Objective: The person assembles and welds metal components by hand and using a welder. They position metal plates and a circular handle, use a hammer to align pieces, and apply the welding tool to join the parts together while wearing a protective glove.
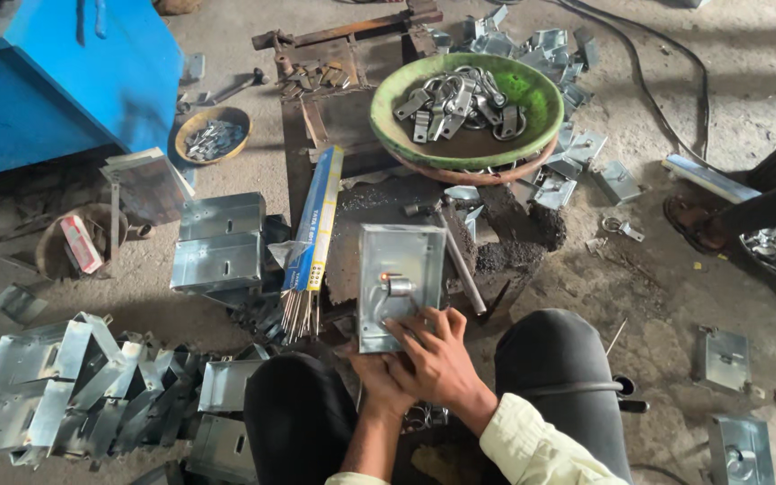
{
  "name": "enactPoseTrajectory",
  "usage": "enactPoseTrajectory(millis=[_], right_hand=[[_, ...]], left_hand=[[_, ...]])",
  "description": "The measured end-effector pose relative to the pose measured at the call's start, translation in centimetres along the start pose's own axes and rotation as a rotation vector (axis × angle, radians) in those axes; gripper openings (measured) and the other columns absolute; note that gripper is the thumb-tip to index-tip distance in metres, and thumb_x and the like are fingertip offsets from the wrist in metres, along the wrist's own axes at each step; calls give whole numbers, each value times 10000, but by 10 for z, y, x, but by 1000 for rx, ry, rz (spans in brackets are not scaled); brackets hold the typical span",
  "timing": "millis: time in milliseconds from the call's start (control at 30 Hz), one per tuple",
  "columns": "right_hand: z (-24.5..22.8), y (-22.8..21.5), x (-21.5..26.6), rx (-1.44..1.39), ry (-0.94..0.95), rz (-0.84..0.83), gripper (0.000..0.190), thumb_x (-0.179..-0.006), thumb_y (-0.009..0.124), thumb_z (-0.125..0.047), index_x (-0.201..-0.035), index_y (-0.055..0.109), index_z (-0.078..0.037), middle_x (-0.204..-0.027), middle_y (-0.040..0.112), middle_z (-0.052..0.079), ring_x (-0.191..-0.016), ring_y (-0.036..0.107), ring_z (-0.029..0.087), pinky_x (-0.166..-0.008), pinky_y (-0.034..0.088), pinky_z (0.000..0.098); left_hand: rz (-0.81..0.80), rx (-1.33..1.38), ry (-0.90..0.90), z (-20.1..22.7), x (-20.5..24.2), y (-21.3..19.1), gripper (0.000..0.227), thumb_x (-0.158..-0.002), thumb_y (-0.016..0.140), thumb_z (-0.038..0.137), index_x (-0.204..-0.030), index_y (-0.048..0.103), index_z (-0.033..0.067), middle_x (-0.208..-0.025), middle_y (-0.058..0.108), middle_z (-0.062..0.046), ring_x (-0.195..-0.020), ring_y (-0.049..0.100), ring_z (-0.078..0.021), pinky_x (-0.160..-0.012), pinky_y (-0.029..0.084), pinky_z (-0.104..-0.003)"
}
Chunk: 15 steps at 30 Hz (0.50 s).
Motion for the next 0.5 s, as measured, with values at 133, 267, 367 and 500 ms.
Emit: enactPoseTrajectory(millis=[133, 267, 367, 500], right_hand=[[1, 14, 8, 50, 24, -17, 544, -802, 739, -205, -1329, 645, -113, -1267, 645, 99, -1186, 492, 354, -972, 297, 547], [7, 21, 19, 92, 52, 5, 572, -773, 719, -156, -1342, 653, -148, -1255, 647, 64, -1201, 496, 337, -982, 304, 534], [9, 24, 22, 100, 54, 26, 567, -762, 710, -140, -1326, 651, -148, -1259, 646, 67, -1202, 494, 336, -986, 303, 534], [14, 31, 25, 92, 83, 2, 547, -751, 705, -132, -1296, 652, -136, -1242, 646, 69, -1194, 490, 345, -991, 302, 536]], left_hand=[[-30, 33, 43, 2, -4, -2, 779, -972, 366, 705, -1389, 541, 71, -1338, 614, -142, -1228, 592, -323, -1094, 459, -465], [-90, 52, 51, 0, 1, 3, 822, -954, 362, 758, -1377, 548, 79, -1335, 612, -138, -1227, 588, -320, -1088, 450, -475], [-130, 57, 67, 0, 2, 5, 864, -921, 380, 781, -1386, 547, 73, -1344, 604, -129, -1243, 575, -310, -1106, 436, -462], [49, 13, 52, -4, -3, -28, 751, -953, 412, 703, -1397, 539, 110, -1378, 586, -115, -1267, 561, -316, -1124, 424, -478]])
Point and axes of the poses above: each hand's wrist, its own x-axis away from the middle knuckle, its own y-axis out of the palm, z = x × y, the point moved 9 cm from there along -x, towards the middle knuckle
